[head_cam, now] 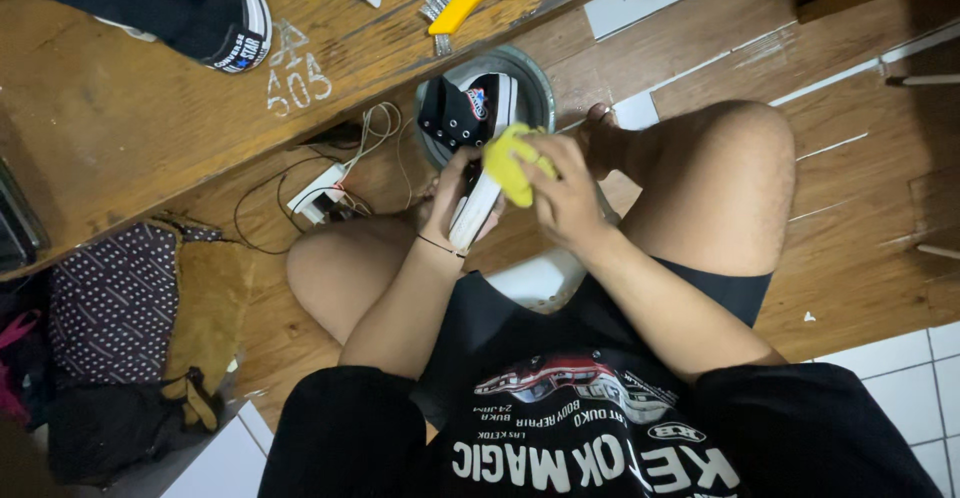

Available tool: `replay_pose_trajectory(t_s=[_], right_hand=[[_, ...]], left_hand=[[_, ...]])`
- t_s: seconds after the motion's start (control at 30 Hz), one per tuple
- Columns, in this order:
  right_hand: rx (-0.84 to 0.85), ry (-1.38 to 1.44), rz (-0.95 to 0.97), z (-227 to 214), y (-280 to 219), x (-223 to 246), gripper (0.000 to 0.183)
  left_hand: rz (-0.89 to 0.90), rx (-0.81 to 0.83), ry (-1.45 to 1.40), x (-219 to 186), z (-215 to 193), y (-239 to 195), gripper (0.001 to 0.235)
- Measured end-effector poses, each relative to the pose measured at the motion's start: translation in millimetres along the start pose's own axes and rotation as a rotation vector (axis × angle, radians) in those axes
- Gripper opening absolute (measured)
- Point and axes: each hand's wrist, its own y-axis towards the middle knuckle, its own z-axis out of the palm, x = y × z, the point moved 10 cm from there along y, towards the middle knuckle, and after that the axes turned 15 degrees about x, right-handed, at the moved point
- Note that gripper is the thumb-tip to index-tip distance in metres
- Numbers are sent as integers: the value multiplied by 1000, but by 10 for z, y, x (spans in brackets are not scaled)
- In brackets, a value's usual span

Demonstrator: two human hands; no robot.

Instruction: The person cleans a black high-top sneaker by scrubbing the upper and sole with a brush dipped in soapy water. They then apply a liquid from a bottle to the shoe and wipe it with a yellow cloth.

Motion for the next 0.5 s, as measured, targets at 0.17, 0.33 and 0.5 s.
replay_pose_trajectory(t_s=[0.17, 0.33, 0.5], right_hand=[[-106, 74, 213, -425, 170, -189, 33], [-152, 139, 98, -634, 190, 168, 42], [175, 198, -28, -57, 272, 215, 84]], left_hand=[[-66, 56, 38, -13, 182, -73, 30], [-32, -3, 47, -13, -48, 61, 31], [-8, -6, 100, -20, -409, 393, 33]])
